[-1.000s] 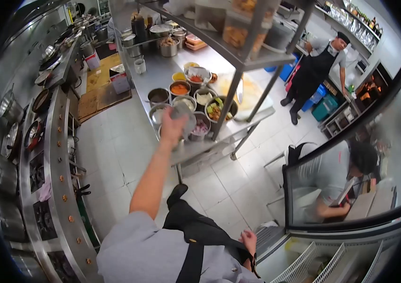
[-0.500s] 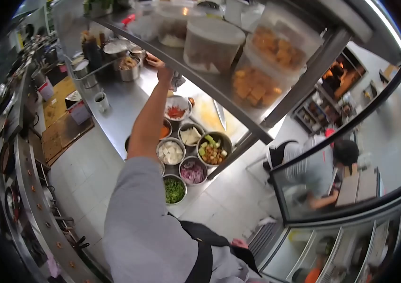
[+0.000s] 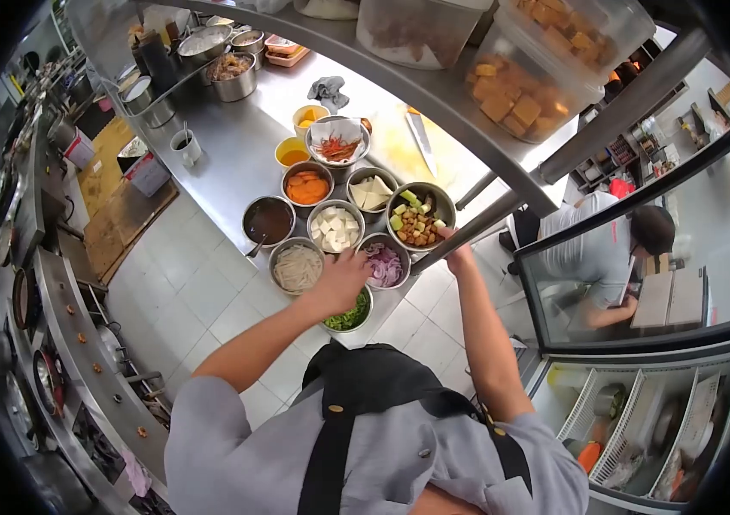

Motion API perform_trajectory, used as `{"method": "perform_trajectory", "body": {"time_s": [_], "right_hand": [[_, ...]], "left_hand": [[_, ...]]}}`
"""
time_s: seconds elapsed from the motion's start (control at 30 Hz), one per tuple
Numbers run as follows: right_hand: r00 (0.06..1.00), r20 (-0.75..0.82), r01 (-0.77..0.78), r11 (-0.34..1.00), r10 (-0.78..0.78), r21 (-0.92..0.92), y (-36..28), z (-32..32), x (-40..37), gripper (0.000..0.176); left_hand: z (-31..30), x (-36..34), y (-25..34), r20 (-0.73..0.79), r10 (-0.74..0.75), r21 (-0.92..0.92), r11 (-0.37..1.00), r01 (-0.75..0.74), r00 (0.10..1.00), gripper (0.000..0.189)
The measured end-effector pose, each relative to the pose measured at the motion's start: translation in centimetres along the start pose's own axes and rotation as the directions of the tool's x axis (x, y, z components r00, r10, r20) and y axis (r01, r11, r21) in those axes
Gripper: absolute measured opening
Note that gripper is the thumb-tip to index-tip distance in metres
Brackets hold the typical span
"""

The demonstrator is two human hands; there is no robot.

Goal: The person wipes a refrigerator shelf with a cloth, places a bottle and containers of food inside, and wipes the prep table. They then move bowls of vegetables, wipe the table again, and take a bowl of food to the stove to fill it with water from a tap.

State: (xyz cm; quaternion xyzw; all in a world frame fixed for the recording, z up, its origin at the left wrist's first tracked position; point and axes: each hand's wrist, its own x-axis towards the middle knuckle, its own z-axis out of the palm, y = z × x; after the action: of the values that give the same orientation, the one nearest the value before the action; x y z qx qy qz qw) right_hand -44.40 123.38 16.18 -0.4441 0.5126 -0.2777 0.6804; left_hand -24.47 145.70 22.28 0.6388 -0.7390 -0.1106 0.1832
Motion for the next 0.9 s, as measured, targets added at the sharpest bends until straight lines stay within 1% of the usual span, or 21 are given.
{"method": "perform_trajectory", "body": {"time_s": [0.03, 0.07, 0.13, 0.17, 0.2, 0.27, 0.33, 0.4, 0.47, 0.53, 0.57, 0.6, 0.63, 0.67, 0.7, 0.73, 0.77, 0.8, 0.83, 0.87, 0.9], "right_hand": [[0.999, -0.042, -0.004, 1.0, 0.003, -0.027, 0.0, 0.0, 0.0, 0.021], [0.999, -0.051, -0.001, 1.0, 0.001, -0.012, 0.2, -0.2, 0.3, 0.021], [0.998, 0.066, -0.02, 1.0, 0.019, 0.015, 1.0, -1.2, 1.6, 0.014], [0.998, 0.043, -0.041, 0.997, 0.038, 0.069, 1.2, -1.2, 1.9, 0.011], [0.999, -0.003, -0.032, 0.998, 0.032, 0.046, 0.1, -0.5, 0.5, 0.011], [0.996, -0.09, -0.025, 0.999, 0.027, 0.024, -2.1, 0.6, -2.3, 0.012], [0.991, -0.131, -0.031, 0.998, 0.039, 0.056, -1.1, -1.2, -1.5, 0.018], [0.984, -0.17, -0.041, 0.996, 0.055, 0.085, -0.6, -3.2, -1.6, 0.023], [0.969, -0.236, -0.031, 0.986, 0.07, 0.164, 0.0, -5.1, -2.6, 0.022], [0.969, -0.235, -0.044, 0.992, 0.07, 0.117, 0.6, -7.4, -3.7, 0.024], [0.982, -0.183, 0.011, 0.967, 0.037, 0.255, 1.6, -8.9, -5.0, 0.025], [0.94, -0.328, -0.017, 0.972, 0.095, 0.233, 3.3, -10.7, -5.0, 0.028], [0.888, -0.448, 0.004, 0.973, 0.101, 0.229, 5.2, -12.4, -5.7, 0.03], [0.836, -0.542, 0.014, 0.985, 0.083, 0.174, 9.3, -14.9, -4.6, 0.035], [0.844, -0.516, 0.065, 0.928, 0.144, 0.366, 9.2, -16.2, -8.4, 0.035], [0.811, -0.556, 0.076, 0.91, 0.181, 0.408, 10.2, -17.9, -11.2, 0.034], [0.749, -0.619, 0.11, 0.876, 0.238, 0.47, 11.3, -18.6, -13.0, 0.032], [0.688, -0.662, 0.133, 0.845, 0.297, 0.518, 12.9, -20.0, -15.0, 0.029], [0.692, -0.656, 0.2, 0.793, 0.302, 0.575, 15.1, -21.6, -16.4, 0.031], [0.7, -0.648, 0.253, 0.744, 0.301, 0.619, 18.7, -23.8, -17.5, 0.032], [0.576, -0.712, 0.252, 0.741, 0.403, 0.623, 22.4, -26.0, -18.5, 0.034]], "left_hand": [[1.0, 0.0, 0.2, 0.003, 0.06, 0.121, 0.991, -0.06, 0.998, 0.021], [2.3, 0.2, 0.1, 0.012, 0.074, 0.128, 0.989, -0.075, 0.997, 0.021], [4.3, 0.9, -0.3, 0.071, 0.168, 0.22, 0.959, -0.18, 0.983, 0.013], [4.5, 1.2, -0.4, 0.083, 0.218, 0.224, 0.947, -0.231, 0.972, 0.007], [4.4, 1.6, -0.5, 0.096, 0.242, 0.23, 0.938, -0.258, 0.966, 0.007], [4.2, 2.2, -1.0, 0.14, 0.373, 0.187, 0.899, -0.395, 0.917, 0.009], [4.5, 2.2, -1.4, 0.189, 0.415, 0.21, 0.868, -0.45, 0.89, 0.011], [5.2, 1.9, -1.9, 0.115, 0.485, 0.095, 0.863, -0.496, 0.867, 0.016], [4.9, 1.6, -1.9, 0.175, 0.499, 0.035, 0.858, -0.512, 0.849, 0.019], [4.0, 2.0, -1.0, 0.167, 0.558, -0.046, 0.828, -0.559, 0.813, 0.024], [4.2, 2.2, -0.6, 0.105, 0.632, -0.064, 0.775, -0.629, 0.768, 0.029], [3.4, 2.4, 1.0, 0.136, 0.644, -0.088, 0.765, -0.638, 0.753, 0.031], [3.6, 2.6, 1.6, 0.232, 0.601, -0.135, 0.798, -0.587, 0.765, 0.032], [2.6, 3.1, 3.9, 0.294, 0.594, -0.126, 0.801, -0.585, 0.749, 0.029], [2.3, 3.5, 6.0, 0.305, 0.632, -0.164, 0.772, -0.615, 0.712, 0.029], [2.7, 4.4, 7.9, 0.309, 0.642, -0.188, 0.764, -0.617, 0.702, 0.028], [3.7, 5.6, 8.6, 0.333, 0.677, -0.208, 0.732, -0.649, 0.656, 0.028], [5.2, 6.6, 9.7, 0.319, 0.69, -0.248, 0.722, -0.646, 0.649, 0.027], [6.6, 7.3, 10.7, 0.309, 0.685, -0.271, 0.728, -0.63, 0.659, 0.026], [8.7, 8.5, 12.5, 0.377, 0.688, -0.285, 0.724, -0.629, 0.62, 0.025], [11.4, 10.0, 14.9, 0.441, 0.682, -0.298, 0.725, -0.622, 0.584, 0.025]]}}
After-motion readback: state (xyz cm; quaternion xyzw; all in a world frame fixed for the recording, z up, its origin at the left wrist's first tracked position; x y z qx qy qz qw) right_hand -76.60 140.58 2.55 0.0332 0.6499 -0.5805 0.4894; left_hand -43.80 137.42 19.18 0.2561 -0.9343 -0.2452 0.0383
